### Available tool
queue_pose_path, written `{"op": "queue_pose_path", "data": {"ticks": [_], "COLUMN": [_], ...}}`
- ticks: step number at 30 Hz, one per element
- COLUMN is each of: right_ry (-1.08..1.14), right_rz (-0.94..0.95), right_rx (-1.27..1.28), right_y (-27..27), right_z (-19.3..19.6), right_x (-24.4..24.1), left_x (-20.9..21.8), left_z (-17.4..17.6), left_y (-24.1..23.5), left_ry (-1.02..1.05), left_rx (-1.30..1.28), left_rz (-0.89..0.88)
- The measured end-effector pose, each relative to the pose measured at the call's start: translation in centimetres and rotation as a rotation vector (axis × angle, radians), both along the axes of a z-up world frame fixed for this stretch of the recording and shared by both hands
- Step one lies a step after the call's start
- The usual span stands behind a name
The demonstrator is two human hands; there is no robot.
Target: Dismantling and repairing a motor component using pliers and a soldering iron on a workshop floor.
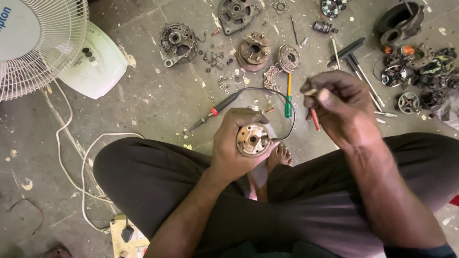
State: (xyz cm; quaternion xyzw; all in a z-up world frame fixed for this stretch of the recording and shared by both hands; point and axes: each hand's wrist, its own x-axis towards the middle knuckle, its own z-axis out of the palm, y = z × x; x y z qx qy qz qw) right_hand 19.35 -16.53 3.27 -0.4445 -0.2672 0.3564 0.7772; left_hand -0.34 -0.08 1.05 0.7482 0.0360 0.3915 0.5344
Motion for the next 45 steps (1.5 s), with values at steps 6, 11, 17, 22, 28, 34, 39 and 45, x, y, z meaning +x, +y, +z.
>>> {"op": "queue_pose_path", "data": {"ticks": [6, 11, 17, 22, 28, 34, 39, 45], "right_ry": [0.159, 0.267, -0.257, -0.681, -0.727, -0.95, -0.903, -0.615], "right_rz": [-0.053, 0.0, 0.031, 0.085, 0.065, -0.053, 0.077, 0.002], "right_rx": [-0.329, -0.231, -0.478, -0.62, -0.49, -0.439, -0.39, -0.205], "right_y": [1.7, 1.0, 1.4, 2.4, 2.6, 3.0, 2.3, 0.8], "right_z": [0.4, -1.4, 0.7, 1.5, 0.5, 0.5, 1.2, -0.5], "right_x": [-0.9, -0.8, -2.8, -3.9, -4.8, -5.5, -4.3, -2.7], "left_x": [0.6, 0.9, 0.9, 0.9, 0.8, 0.8, 0.5, 0.2], "left_z": [-1.4, -2.2, -2.1, -1.7, -1.5, -1.8, -1.4, -1.2], "left_y": [-0.3, -0.3, -0.1, -0.1, -0.4, -0.1, 0.3, -0.2], "left_ry": [0.077, 0.185, 0.159, 0.196, 0.219, 0.197, 0.122, 0.101], "left_rx": [-0.154, -0.339, -0.313, -0.287, -0.338, -0.275, -0.088, -0.249], "left_rz": [-0.005, -0.045, -0.057, -0.032, -0.101, -0.076, -0.002, -0.11]}}
